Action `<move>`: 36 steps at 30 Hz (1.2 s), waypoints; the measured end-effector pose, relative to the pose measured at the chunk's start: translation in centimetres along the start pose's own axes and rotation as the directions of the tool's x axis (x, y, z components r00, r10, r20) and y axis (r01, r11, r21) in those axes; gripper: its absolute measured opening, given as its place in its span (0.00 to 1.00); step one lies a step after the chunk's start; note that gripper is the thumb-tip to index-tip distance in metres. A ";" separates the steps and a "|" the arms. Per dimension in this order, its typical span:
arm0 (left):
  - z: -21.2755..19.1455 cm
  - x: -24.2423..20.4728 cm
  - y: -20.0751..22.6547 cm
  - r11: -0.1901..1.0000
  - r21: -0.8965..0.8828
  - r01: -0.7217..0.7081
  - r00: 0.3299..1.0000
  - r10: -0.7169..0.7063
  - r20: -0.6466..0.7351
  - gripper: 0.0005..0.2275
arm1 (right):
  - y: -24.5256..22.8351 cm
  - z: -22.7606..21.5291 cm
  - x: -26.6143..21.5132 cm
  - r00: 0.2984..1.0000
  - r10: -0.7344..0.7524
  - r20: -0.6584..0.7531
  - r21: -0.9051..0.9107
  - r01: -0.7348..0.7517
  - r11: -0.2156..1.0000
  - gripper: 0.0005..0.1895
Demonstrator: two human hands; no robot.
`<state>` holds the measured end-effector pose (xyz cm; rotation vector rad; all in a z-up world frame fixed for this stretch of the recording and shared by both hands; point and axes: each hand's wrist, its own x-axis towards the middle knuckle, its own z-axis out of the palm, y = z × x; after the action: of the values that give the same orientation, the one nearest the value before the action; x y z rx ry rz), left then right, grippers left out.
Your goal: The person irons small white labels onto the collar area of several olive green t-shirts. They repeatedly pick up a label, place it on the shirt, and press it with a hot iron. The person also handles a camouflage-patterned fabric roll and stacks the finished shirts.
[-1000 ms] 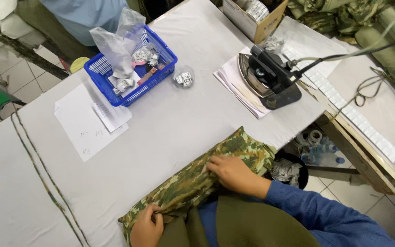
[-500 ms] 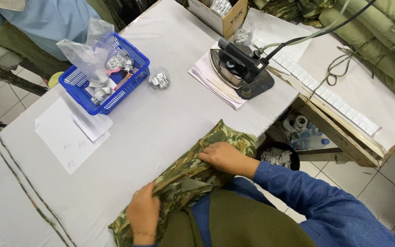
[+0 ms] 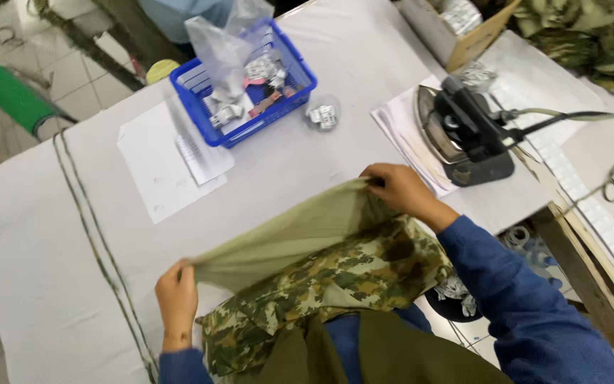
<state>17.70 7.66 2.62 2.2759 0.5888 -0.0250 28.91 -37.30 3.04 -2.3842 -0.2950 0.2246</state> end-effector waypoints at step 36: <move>12.9 11.2 4.4 0.986 -0.126 0.111 0.993 -0.105 0.055 0.07 | 5.9 9.2 8.1 0.943 0.068 -0.326 -0.384 -0.197 0.902 0.07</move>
<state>31.62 0.69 -5.64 2.1112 0.6688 -0.0926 35.29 -33.47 -8.35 -2.8139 -0.0278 -0.1666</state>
